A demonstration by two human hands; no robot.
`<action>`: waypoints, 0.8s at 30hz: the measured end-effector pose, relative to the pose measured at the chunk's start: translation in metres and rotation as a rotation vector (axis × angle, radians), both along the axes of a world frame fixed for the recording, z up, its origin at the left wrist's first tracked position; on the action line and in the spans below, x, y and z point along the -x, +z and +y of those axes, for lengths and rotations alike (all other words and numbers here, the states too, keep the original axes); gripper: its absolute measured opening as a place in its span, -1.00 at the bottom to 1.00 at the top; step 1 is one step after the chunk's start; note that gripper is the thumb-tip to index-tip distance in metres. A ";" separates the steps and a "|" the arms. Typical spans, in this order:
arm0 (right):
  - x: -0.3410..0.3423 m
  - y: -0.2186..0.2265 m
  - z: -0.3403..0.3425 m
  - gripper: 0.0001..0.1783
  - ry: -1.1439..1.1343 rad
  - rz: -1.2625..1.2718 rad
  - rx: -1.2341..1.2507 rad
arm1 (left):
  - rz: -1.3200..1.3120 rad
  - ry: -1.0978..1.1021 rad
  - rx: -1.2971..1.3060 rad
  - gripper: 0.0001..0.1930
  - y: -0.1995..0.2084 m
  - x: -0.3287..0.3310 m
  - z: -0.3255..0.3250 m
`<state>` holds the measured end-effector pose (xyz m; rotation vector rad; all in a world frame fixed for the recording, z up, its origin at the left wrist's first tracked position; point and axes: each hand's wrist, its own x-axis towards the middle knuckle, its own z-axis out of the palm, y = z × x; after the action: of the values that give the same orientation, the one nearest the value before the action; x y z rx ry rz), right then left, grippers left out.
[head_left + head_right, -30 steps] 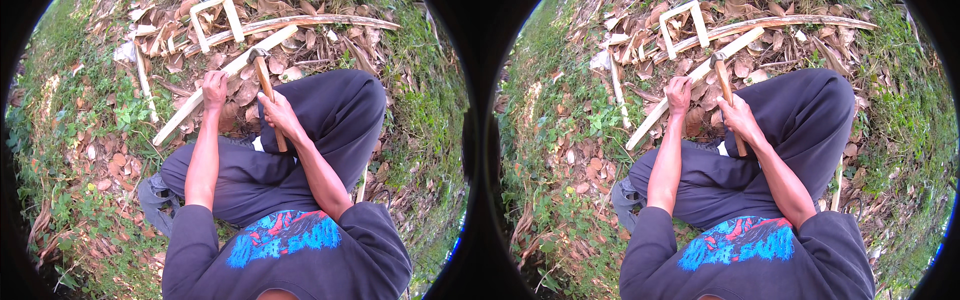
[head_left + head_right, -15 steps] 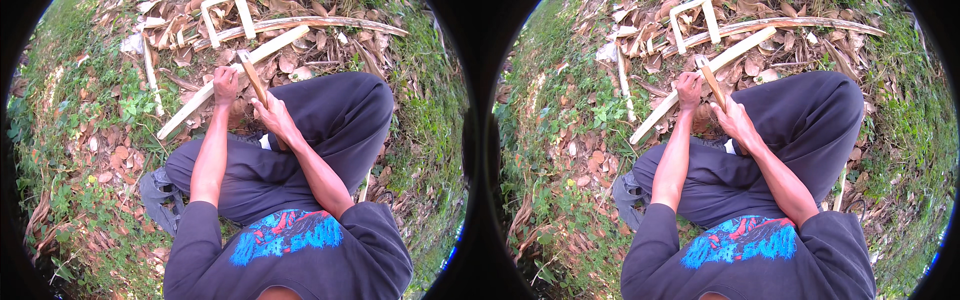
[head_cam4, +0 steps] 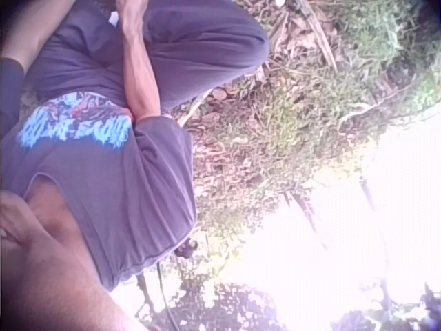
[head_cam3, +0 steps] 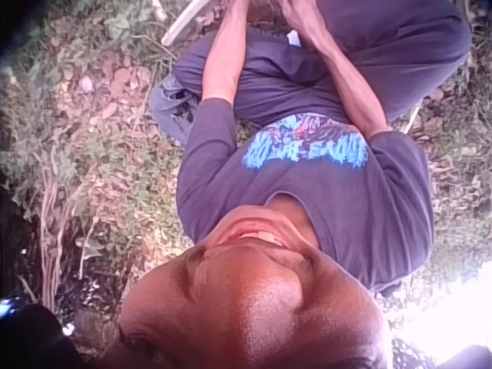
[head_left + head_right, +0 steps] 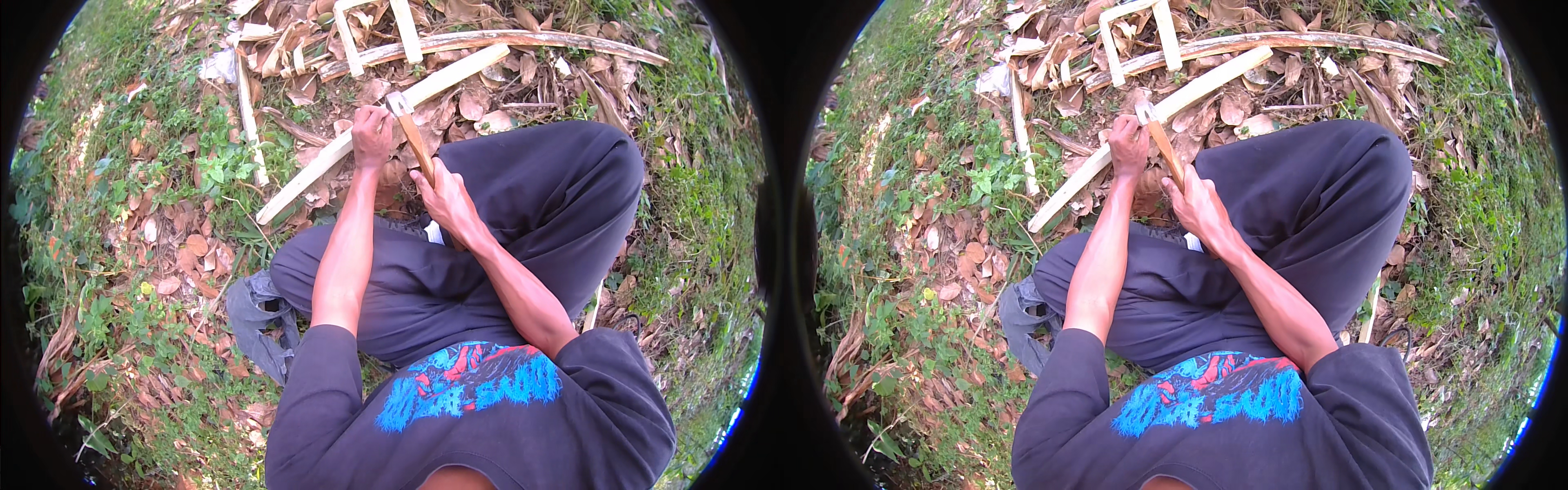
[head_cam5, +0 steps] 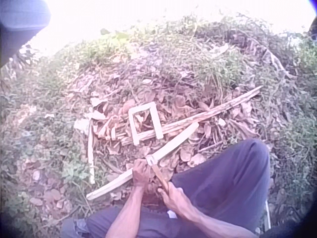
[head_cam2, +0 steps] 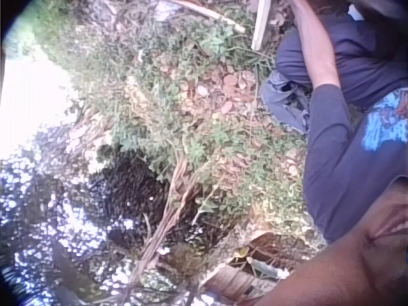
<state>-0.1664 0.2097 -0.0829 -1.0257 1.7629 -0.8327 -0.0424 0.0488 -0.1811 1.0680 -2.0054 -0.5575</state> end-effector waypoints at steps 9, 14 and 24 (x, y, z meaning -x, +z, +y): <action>0.000 0.009 0.002 -0.58 -0.033 -0.017 0.030 | -0.022 0.006 0.038 -0.91 -0.001 0.001 -0.002; 0.003 -0.022 0.008 -0.61 -0.004 0.021 -0.049 | 0.013 -0.015 0.059 -0.88 0.001 0.003 -0.004; 0.003 0.014 -0.001 -0.62 0.016 -0.044 0.023 | -0.016 -0.001 0.066 -0.85 -0.008 -0.001 -0.003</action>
<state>-0.1689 0.2084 -0.0693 -1.0272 1.7097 -0.8613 -0.0411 0.0459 -0.1887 1.0350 -2.0243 -0.4814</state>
